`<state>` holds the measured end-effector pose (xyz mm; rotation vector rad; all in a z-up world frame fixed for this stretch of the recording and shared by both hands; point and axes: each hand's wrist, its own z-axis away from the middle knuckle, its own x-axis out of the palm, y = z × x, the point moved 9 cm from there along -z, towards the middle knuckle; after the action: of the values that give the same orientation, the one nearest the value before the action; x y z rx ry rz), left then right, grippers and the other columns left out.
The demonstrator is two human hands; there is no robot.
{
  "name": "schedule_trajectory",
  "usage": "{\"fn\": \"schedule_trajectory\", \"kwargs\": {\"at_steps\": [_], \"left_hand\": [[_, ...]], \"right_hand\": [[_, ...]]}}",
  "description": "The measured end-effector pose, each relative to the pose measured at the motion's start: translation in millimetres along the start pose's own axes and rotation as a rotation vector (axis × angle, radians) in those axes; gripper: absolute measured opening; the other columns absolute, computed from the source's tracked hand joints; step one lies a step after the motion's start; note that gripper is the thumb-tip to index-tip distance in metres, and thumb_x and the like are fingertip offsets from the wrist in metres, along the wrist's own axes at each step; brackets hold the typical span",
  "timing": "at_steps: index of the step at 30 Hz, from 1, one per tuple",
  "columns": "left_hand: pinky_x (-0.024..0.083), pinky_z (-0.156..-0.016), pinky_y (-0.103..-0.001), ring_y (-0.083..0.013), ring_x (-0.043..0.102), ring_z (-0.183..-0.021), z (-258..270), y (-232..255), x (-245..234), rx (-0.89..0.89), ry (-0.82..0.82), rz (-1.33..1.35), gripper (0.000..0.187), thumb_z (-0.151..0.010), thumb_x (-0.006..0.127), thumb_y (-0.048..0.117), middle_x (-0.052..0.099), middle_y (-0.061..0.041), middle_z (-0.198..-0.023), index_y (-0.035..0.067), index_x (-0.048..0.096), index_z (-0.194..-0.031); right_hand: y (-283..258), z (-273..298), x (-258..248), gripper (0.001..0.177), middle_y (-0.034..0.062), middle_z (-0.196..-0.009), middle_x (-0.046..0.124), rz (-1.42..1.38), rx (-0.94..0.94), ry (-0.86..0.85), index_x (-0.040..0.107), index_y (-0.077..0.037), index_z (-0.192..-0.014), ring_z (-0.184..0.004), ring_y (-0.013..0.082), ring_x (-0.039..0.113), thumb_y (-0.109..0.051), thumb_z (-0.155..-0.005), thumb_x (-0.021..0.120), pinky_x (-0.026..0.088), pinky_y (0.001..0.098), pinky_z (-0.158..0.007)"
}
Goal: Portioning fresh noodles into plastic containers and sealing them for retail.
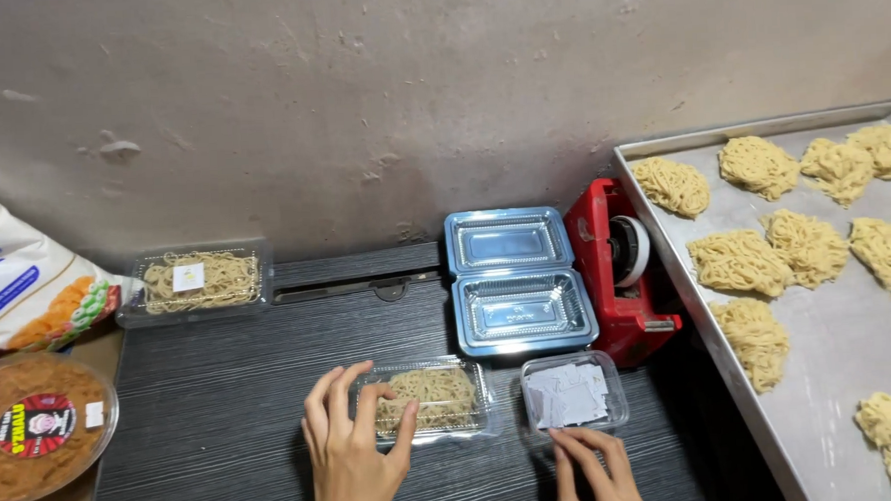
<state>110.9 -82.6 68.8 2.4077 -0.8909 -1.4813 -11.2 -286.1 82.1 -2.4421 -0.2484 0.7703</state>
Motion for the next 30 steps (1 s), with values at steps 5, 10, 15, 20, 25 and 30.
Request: {"fn": "schedule_trajectory", "kwargs": {"at_steps": [5,10,15,20,25,30], "left_hand": [[0.038,-0.083,-0.043,-0.0259,0.048,-0.102,-12,63,15,0.233,-0.046,0.126,0.016,-0.076,0.062,0.031,0.059,-0.003,-0.099,0.015,0.059,-0.080],[0.042,-0.073,-0.029,-0.0182,0.051,-0.085,-36,151,62,0.259,-0.413,0.683,0.015,-0.083,0.056,0.020,0.058,-0.005,-0.087,0.007,0.058,-0.090],[0.031,-0.093,-0.037,-0.0238,0.039,-0.103,-54,194,147,0.024,-0.516,0.774,0.045,-0.087,0.043,0.039,0.047,-0.010,-0.103,-0.001,0.055,-0.106],[0.033,-0.089,-0.029,-0.0195,0.044,-0.100,-46,196,191,-0.223,-0.552,0.870,0.026,-0.082,0.052,0.035,0.058,-0.002,-0.099,0.015,0.065,-0.088],[0.042,-0.088,-0.028,-0.0152,0.043,-0.107,-43,193,193,-0.435,-0.658,1.050,0.021,-0.079,0.058,0.031,0.059,0.002,-0.106,0.016,0.069,-0.088],[0.033,-0.096,-0.027,-0.0117,0.047,-0.110,-41,196,186,-0.586,-0.800,1.167,0.022,-0.079,0.059,0.026,0.052,0.002,-0.117,0.009,0.067,-0.091]], "right_hand": [[23,-14,-21,0.008,0.0054,-0.078,0.059,0.035,-0.156,0.114,0.066,-0.004,-0.082,-0.066,0.0150,0.054,0.000,-0.077,0.062,0.046,0.0235,-0.067],[41,-12,-29,0.009,0.0065,-0.080,0.058,0.109,-0.067,0.141,0.066,-0.004,-0.087,-0.065,0.0144,0.055,-0.003,-0.081,0.060,0.046,0.0231,-0.065],[40,-15,-32,0.010,0.0061,-0.076,0.057,0.042,-0.043,0.167,0.066,-0.005,-0.085,-0.061,0.0125,0.054,-0.002,-0.080,0.059,0.046,0.0202,-0.060],[47,-14,-37,0.009,0.0023,-0.072,0.056,0.037,0.008,0.215,0.067,-0.008,-0.082,-0.057,0.0079,0.052,-0.003,-0.078,0.060,0.045,0.0160,-0.057],[53,-17,-38,0.009,0.0007,-0.073,0.058,0.050,0.029,0.190,0.068,-0.010,-0.080,-0.059,0.0071,0.056,-0.006,-0.077,0.061,0.046,0.0147,-0.058],[67,-40,-41,0.009,0.0050,-0.074,0.062,-0.039,0.107,0.213,0.066,-0.006,-0.082,-0.061,0.0109,0.057,-0.004,-0.080,0.058,0.045,0.0183,-0.059]]}}
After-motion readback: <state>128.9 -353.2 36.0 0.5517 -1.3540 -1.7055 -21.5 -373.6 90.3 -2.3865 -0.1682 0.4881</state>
